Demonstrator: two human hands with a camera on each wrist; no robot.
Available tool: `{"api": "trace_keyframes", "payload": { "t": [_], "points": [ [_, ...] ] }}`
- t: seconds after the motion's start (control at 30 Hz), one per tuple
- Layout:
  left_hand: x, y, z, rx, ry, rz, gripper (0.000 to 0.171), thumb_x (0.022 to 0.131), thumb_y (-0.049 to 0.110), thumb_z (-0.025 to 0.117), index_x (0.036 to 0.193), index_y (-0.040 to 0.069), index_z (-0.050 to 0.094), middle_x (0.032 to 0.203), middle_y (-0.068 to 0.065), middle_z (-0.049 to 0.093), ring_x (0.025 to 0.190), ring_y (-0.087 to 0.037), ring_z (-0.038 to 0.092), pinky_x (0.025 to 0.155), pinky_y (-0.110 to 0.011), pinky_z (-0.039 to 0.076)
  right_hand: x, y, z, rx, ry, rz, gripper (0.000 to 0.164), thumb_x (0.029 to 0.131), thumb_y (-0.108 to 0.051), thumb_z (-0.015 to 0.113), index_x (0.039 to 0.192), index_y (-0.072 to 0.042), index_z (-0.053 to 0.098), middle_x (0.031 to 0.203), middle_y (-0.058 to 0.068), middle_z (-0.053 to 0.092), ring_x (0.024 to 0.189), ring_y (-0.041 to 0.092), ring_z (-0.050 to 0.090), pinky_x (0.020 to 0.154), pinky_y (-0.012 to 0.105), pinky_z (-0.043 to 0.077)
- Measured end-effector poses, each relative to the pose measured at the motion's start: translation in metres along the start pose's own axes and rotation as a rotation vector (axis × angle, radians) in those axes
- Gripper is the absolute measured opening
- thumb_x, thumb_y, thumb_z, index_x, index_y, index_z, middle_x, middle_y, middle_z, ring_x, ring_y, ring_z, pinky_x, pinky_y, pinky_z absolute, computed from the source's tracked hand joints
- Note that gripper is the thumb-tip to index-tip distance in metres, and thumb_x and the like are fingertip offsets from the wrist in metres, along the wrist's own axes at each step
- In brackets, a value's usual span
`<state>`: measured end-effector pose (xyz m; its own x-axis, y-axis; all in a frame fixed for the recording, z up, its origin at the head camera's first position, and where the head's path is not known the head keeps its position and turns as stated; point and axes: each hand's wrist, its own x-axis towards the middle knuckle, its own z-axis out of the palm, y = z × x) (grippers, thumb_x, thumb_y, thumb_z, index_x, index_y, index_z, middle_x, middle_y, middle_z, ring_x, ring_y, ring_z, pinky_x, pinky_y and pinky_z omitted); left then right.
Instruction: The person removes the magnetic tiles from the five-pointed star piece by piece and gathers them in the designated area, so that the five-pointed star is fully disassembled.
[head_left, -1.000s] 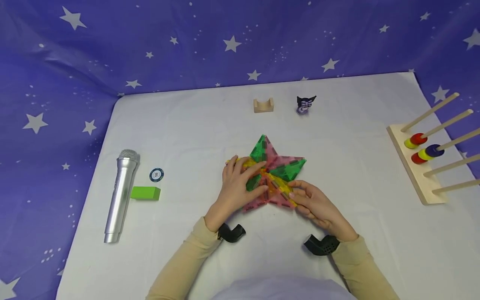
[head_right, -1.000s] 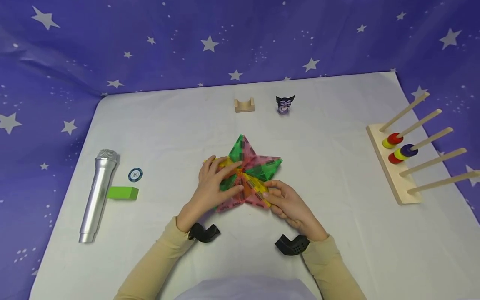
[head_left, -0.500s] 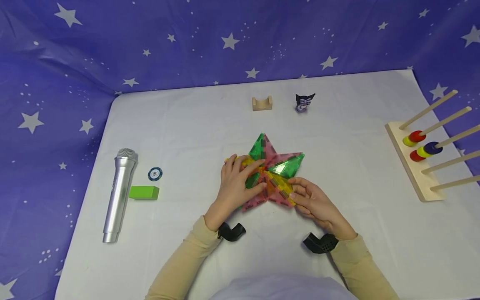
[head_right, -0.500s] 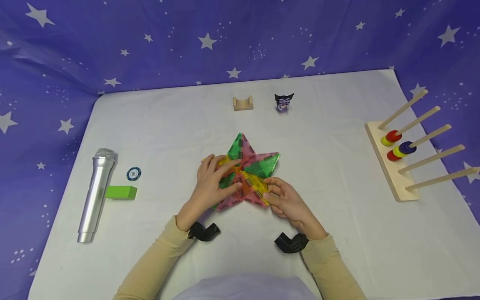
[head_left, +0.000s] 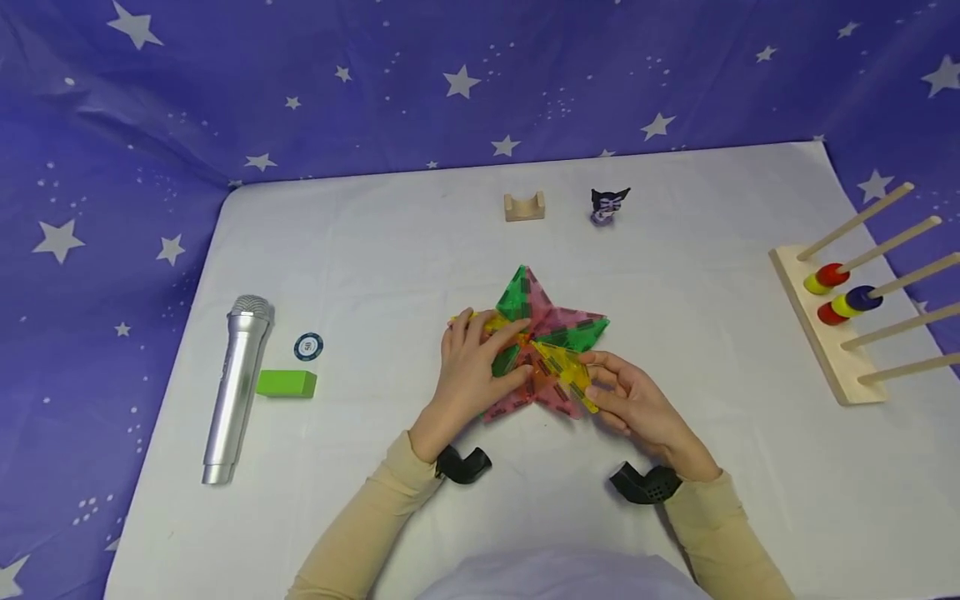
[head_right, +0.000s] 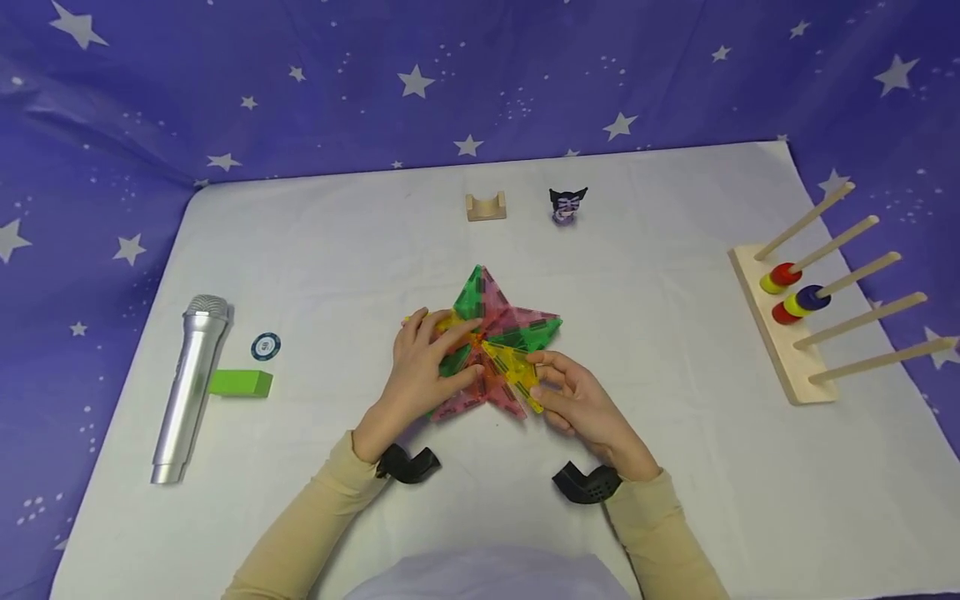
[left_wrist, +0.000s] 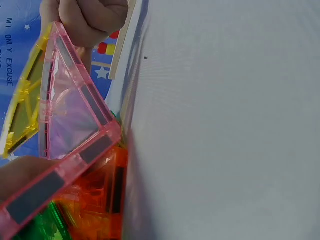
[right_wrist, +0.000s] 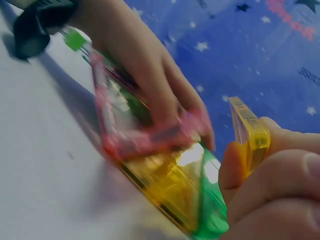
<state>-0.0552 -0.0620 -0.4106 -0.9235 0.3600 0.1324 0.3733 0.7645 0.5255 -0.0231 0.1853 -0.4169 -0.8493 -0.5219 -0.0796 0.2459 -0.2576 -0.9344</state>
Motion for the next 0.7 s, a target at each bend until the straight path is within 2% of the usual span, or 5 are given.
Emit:
{"api": "trace_keyframes", "payload": {
  "t": [0.1, 0.2, 0.37, 0.53, 0.7],
  "points": [
    [0.001, 0.001, 0.0, -0.007, -0.008, 0.005, 0.056, 0.082, 0.049, 0.059, 0.133, 0.032, 0.045, 0.135, -0.013, 0.034, 0.128, -0.039, 0.015, 0.097, -0.058, 0.012, -0.004, -0.012, -0.01, -0.016, 0.101, -0.016, 0.034, 0.093, 0.001, 0.046, 0.125, -0.002, 0.038, 0.097, 0.003, 0.052, 0.041, 0.01, 0.029, 0.035, 0.025, 0.023],
    [0.0, 0.001, -0.001, -0.013, -0.009, 0.001, 0.055, 0.082, 0.049, 0.06, 0.132, 0.033, 0.045, 0.135, -0.012, 0.034, 0.129, -0.039, 0.015, 0.097, -0.059, 0.012, -0.002, -0.032, -0.029, -0.066, 0.268, -0.059, 0.033, 0.092, 0.002, 0.048, 0.122, -0.005, 0.039, 0.092, 0.001, 0.052, 0.043, 0.007, 0.035, 0.036, 0.02, 0.028],
    [-0.004, -0.003, -0.003, -0.018, 0.027, -0.013, 0.054, 0.081, 0.047, 0.061, 0.132, 0.032, 0.047, 0.135, -0.012, 0.035, 0.128, -0.038, 0.016, 0.097, -0.058, 0.012, 0.02, -0.063, -0.093, -0.218, 0.569, -0.097, 0.036, 0.089, -0.003, 0.055, 0.121, -0.008, 0.039, 0.085, 0.0, 0.051, 0.046, 0.007, 0.044, 0.037, 0.017, 0.034],
    [-0.006, -0.005, -0.003, -0.01, 0.042, -0.002, 0.054, 0.08, 0.045, 0.063, 0.131, 0.031, 0.048, 0.133, -0.013, 0.036, 0.127, -0.039, 0.018, 0.097, -0.058, 0.013, 0.034, -0.074, -0.156, -0.459, 0.745, 0.112, 0.049, 0.091, -0.019, 0.053, 0.13, -0.006, 0.027, 0.088, 0.002, 0.045, 0.053, 0.004, 0.047, 0.045, 0.016, 0.041],
    [-0.003, -0.002, -0.001, -0.018, 0.025, 0.032, 0.055, 0.081, 0.045, 0.062, 0.132, 0.03, 0.047, 0.133, -0.014, 0.036, 0.127, -0.04, 0.018, 0.096, -0.058, 0.014, 0.03, -0.08, -0.18, -0.75, 0.752, 0.297, 0.055, 0.092, -0.029, 0.051, 0.13, -0.001, 0.023, 0.09, 0.009, 0.036, 0.054, 0.008, 0.045, 0.047, 0.022, 0.043]
  ]
}}
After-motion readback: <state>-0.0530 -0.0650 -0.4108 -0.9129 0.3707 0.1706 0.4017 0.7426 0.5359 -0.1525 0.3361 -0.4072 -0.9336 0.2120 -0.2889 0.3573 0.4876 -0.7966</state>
